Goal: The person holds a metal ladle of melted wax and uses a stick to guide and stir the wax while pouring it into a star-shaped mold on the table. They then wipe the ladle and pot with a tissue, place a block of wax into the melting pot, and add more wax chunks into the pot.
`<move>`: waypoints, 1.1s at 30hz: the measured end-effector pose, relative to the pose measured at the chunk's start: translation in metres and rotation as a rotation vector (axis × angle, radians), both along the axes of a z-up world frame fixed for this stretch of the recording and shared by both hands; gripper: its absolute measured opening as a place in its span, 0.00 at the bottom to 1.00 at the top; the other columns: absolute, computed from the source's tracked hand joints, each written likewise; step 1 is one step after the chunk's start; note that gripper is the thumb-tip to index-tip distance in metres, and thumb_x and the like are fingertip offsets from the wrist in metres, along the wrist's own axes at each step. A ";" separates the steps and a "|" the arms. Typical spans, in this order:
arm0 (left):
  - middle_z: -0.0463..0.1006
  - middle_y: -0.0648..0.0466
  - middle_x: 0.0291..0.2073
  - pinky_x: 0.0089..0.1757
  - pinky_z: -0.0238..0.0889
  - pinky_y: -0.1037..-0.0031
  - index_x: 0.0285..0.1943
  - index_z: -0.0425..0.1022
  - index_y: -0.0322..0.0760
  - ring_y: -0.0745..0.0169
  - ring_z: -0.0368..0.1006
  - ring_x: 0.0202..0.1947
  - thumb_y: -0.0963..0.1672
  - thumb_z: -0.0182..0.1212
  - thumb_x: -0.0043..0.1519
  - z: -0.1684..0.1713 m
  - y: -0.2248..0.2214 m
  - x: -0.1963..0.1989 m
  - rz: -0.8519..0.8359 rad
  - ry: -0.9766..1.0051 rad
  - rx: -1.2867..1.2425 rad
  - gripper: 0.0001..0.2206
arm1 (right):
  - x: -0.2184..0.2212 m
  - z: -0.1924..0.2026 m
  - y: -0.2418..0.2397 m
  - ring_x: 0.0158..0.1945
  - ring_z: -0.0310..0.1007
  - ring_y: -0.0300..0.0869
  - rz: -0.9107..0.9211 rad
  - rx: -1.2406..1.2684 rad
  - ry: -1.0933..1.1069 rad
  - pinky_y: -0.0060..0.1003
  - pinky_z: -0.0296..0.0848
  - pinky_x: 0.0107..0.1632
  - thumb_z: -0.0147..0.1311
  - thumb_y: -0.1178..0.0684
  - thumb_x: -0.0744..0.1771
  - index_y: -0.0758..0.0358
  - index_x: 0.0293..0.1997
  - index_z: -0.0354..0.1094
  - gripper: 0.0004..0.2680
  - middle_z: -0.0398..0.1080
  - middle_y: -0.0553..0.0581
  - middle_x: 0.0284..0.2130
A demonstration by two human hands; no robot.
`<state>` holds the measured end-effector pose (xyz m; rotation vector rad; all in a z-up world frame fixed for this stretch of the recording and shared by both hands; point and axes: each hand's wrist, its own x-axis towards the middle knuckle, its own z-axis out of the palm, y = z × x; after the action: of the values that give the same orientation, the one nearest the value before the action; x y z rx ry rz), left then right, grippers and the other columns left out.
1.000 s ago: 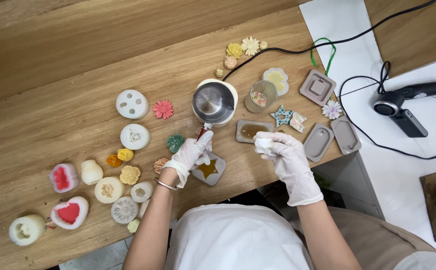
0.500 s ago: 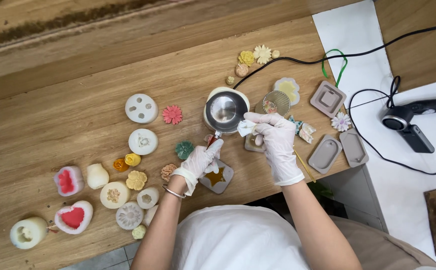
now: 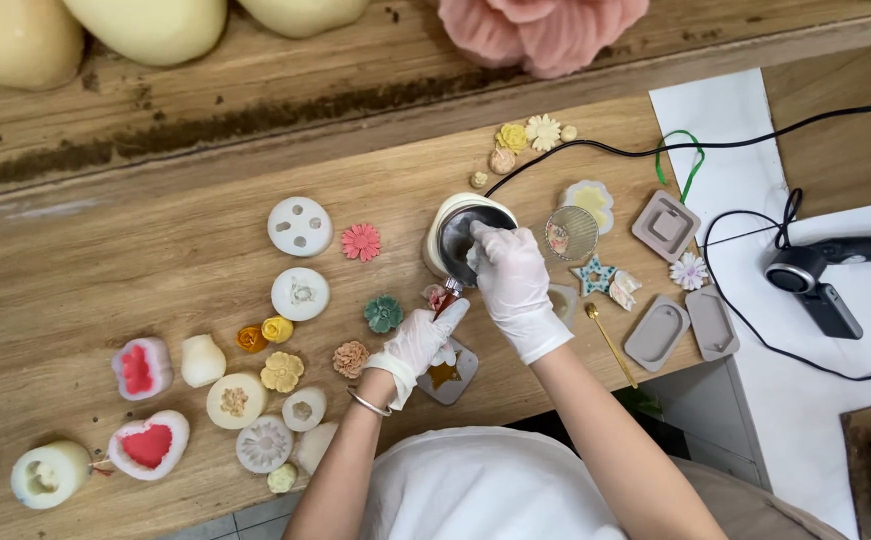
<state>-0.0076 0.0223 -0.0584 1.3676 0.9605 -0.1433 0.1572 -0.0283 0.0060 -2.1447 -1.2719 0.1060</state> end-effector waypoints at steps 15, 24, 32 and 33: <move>0.77 0.48 0.15 0.27 0.67 0.67 0.33 0.78 0.37 0.57 0.73 0.17 0.60 0.52 0.61 0.024 -0.010 0.008 0.034 -0.017 0.003 0.26 | 0.015 -0.060 0.001 0.34 0.77 0.52 0.004 -0.168 0.166 0.44 0.78 0.39 0.62 0.54 0.63 0.69 0.47 0.66 0.13 0.72 0.64 0.35; 0.74 0.49 0.15 0.26 0.65 0.69 0.27 0.77 0.31 0.60 0.70 0.16 0.61 0.56 0.59 0.015 -0.003 0.009 0.029 0.020 -0.070 0.30 | 0.008 -0.020 0.012 0.35 0.74 0.55 0.053 -0.271 -0.416 0.48 0.76 0.33 0.54 0.63 0.60 0.61 0.44 0.68 0.10 0.71 0.61 0.32; 0.77 0.47 0.17 0.30 0.67 0.68 0.29 0.77 0.30 0.57 0.73 0.20 0.63 0.51 0.60 0.019 -0.002 0.009 -0.031 0.074 -0.044 0.33 | 0.016 -0.043 0.027 0.37 0.74 0.57 0.167 -0.074 -0.400 0.49 0.76 0.36 0.56 0.63 0.62 0.64 0.44 0.70 0.08 0.72 0.62 0.32; 0.78 0.47 0.18 0.31 0.68 0.67 0.31 0.77 0.30 0.57 0.74 0.21 0.63 0.51 0.60 0.020 -0.002 0.008 -0.025 0.064 -0.047 0.32 | 0.014 -0.044 0.029 0.38 0.74 0.58 0.186 -0.053 -0.302 0.50 0.75 0.39 0.56 0.63 0.62 0.63 0.42 0.71 0.07 0.72 0.62 0.31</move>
<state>0.0000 0.0205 -0.0389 1.3386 0.9875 -0.2282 0.1714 0.0007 -0.0378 -2.1399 -1.6576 -0.1135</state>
